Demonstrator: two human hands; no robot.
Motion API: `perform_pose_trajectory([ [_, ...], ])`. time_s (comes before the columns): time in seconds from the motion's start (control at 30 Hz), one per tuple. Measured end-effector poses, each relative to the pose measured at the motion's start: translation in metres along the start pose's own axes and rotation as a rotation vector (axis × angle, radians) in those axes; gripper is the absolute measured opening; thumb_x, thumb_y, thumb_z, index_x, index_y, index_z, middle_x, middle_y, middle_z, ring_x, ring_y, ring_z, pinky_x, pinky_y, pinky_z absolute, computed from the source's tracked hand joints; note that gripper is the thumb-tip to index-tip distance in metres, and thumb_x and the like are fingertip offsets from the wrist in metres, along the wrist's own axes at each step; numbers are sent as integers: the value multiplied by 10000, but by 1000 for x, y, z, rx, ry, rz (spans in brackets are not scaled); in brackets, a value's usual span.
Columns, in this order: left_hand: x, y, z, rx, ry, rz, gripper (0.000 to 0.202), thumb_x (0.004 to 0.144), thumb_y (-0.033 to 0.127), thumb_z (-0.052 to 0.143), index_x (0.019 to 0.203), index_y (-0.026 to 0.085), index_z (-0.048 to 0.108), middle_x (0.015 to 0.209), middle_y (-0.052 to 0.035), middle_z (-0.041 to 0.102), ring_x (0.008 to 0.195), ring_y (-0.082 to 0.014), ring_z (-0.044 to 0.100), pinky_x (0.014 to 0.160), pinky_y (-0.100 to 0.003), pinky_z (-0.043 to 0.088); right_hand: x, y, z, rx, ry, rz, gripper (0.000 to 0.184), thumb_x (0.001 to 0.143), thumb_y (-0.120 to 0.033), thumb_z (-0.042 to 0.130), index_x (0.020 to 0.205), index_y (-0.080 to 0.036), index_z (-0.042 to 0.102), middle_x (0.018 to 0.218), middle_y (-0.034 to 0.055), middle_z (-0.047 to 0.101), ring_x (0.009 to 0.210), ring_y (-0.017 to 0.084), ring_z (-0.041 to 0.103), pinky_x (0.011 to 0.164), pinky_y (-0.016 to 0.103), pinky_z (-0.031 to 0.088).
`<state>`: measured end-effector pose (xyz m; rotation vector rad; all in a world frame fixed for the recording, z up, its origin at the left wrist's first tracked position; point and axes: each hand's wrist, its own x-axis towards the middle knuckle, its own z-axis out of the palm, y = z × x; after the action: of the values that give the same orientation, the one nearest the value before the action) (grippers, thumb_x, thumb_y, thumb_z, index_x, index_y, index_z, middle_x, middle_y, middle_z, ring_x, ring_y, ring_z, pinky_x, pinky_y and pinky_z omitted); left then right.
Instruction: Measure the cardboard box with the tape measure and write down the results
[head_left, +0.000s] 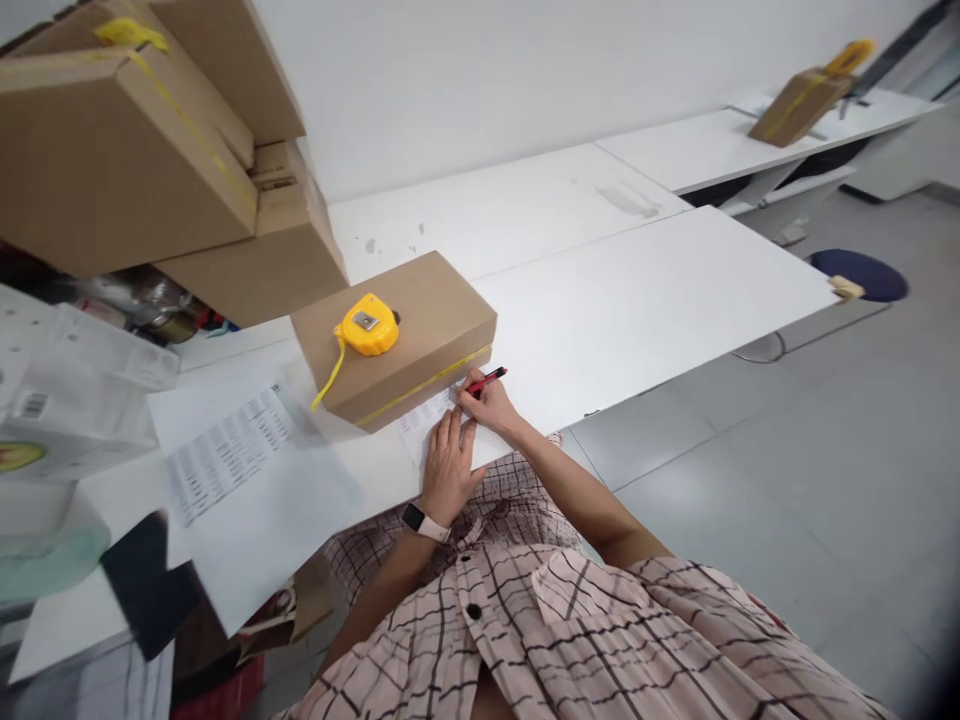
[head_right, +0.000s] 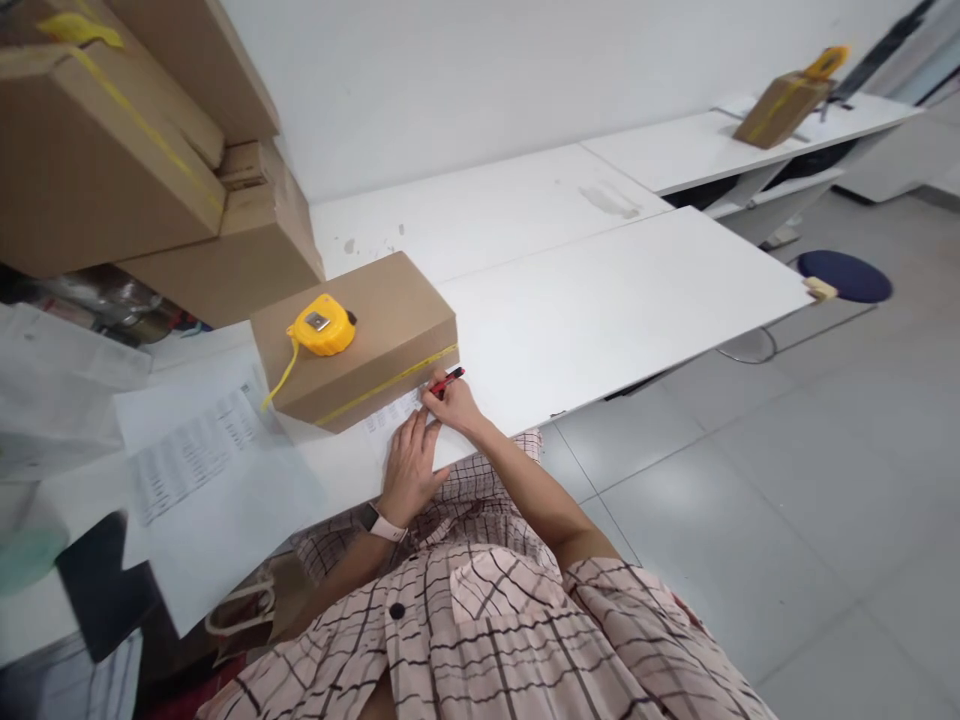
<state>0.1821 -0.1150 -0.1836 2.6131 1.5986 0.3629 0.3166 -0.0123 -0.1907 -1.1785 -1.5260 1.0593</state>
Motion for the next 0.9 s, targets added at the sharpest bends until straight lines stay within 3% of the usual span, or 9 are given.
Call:
perform_pose_trajectory([
  [0.2,0,0,-1,0,6,2,718,854,342,747,1453,74,455,1567,-293,421,1461,-426,410,1161,-589,393,-1,-7,-1,48,-19,6,124,769,-329,595,759,-223,530,701,-26,553,632,125,476,595,274,381],
  [0.43,0,3,-3,0,-49,-21,719,864,347,740,1459,56,460,1590,-290,393,1492,-421,373,1184,-565,366,-2,-3,-1,0,1,29,257,812,-405,610,687,-236,462,561,-64,418,547,113,386,556,283,323],
  [0.9,1,3,-4,1,-50,-21,723,861,335,742,1462,53,456,1601,-294,381,1494,-419,371,1190,-569,358,0,-1,-1,-5,17,10,234,819,-366,593,679,-237,457,568,-61,428,554,117,403,565,288,325],
])
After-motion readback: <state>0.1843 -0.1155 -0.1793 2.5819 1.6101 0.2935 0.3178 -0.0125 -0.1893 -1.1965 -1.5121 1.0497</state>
